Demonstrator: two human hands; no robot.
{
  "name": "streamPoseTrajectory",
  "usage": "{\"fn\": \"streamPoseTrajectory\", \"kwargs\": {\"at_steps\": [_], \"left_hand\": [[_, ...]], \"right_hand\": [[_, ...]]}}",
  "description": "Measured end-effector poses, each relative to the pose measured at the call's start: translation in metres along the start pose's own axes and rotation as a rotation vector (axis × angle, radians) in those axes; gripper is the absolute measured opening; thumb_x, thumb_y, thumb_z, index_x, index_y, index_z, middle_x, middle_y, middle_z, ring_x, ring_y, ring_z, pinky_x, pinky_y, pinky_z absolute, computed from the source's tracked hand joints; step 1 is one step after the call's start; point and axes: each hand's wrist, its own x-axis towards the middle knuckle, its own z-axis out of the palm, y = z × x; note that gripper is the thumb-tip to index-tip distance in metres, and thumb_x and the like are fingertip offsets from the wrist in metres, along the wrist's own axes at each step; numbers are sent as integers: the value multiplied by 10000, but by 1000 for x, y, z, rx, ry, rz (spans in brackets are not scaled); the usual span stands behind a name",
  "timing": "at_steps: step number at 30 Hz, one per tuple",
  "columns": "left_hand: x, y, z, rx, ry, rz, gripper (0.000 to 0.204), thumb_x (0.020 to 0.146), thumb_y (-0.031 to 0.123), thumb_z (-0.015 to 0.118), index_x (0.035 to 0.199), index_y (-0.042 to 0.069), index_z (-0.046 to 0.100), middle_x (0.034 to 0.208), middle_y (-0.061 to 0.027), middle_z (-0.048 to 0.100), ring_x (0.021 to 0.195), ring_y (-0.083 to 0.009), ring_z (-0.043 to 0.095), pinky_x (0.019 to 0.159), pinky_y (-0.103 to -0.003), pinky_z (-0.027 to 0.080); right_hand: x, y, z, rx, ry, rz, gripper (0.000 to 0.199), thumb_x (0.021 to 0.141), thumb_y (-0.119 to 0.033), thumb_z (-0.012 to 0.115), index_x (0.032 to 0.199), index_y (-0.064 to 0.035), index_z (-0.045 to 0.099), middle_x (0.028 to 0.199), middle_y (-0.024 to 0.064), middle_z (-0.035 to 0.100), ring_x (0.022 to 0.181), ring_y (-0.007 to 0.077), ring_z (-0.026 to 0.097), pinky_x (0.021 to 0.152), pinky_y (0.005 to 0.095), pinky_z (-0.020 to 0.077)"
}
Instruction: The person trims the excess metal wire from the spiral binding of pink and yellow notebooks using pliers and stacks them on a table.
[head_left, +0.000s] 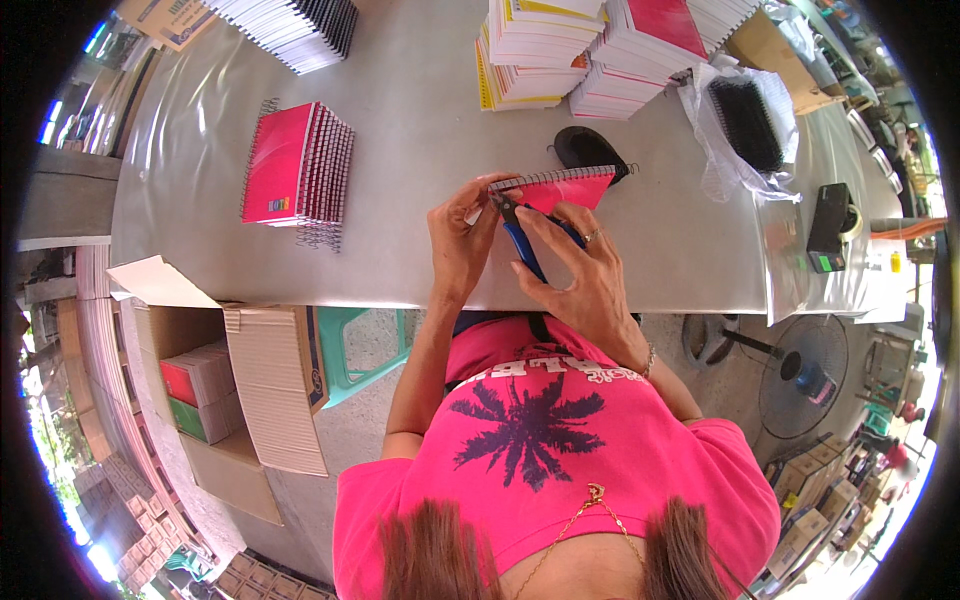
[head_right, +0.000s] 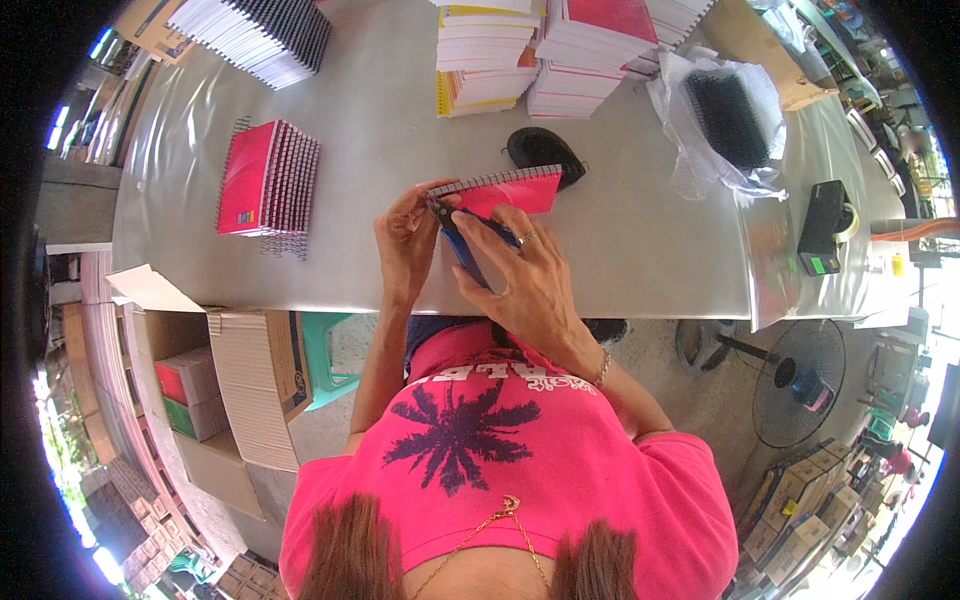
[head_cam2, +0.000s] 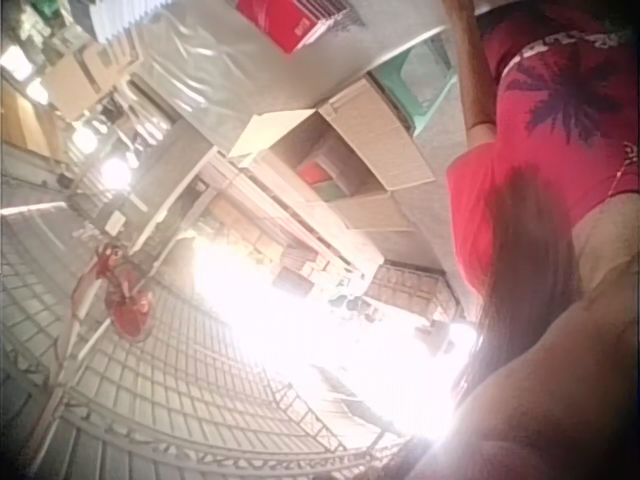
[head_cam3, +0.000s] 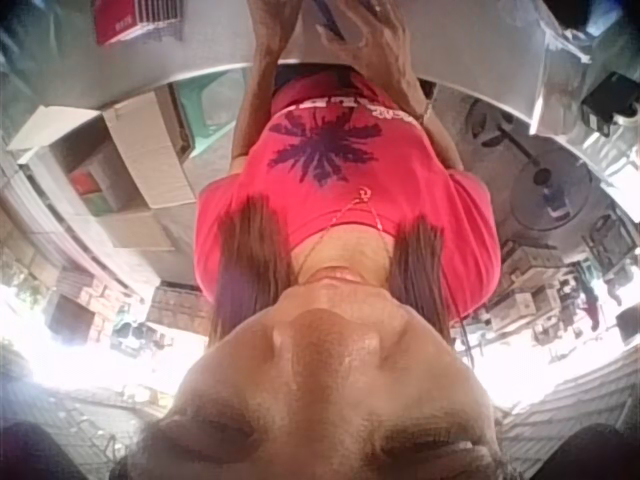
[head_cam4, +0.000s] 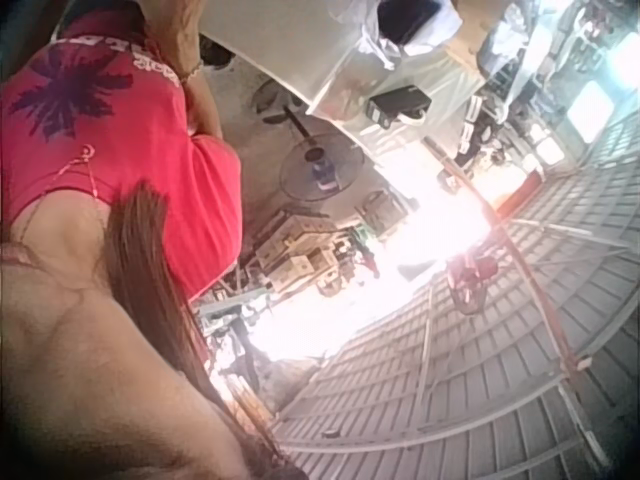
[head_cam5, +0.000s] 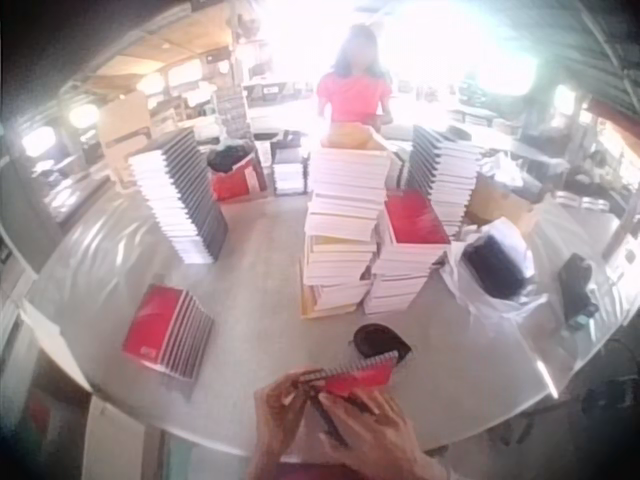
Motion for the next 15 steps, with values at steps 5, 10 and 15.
{"fn": "streamPoseTrajectory", "kwargs": {"at_steps": [5,10,15], "left_hand": [[-1,-1,3,105,36,100,292,872,-94,526,1114,-1,661,949,-88,726,928,-135,684,766,-268,534],[-6,-1,1,213,32,160,342,844,-125,522,1133,0,655,978,-81,715,937,-142,684,791,-269,536],[-13,5,5,379,124,208,332,850,-118,538,1111,32,677,980,-61,713,865,-131,683,762,-260,535]], "right_hand": [[-1,-3,0,74,-20,33,539,732,-169,749,1255,-166,619,1066,122,566,897,311,620,743,395,541],[-3,-4,-3,636,-197,275,516,852,-271,671,1310,-116,489,1012,126,590,875,288,642,677,367,550],[2,2,-10,1743,-510,737,541,971,-425,513,1351,-109,290,1041,128,580,827,262,646,649,352,535]]}}
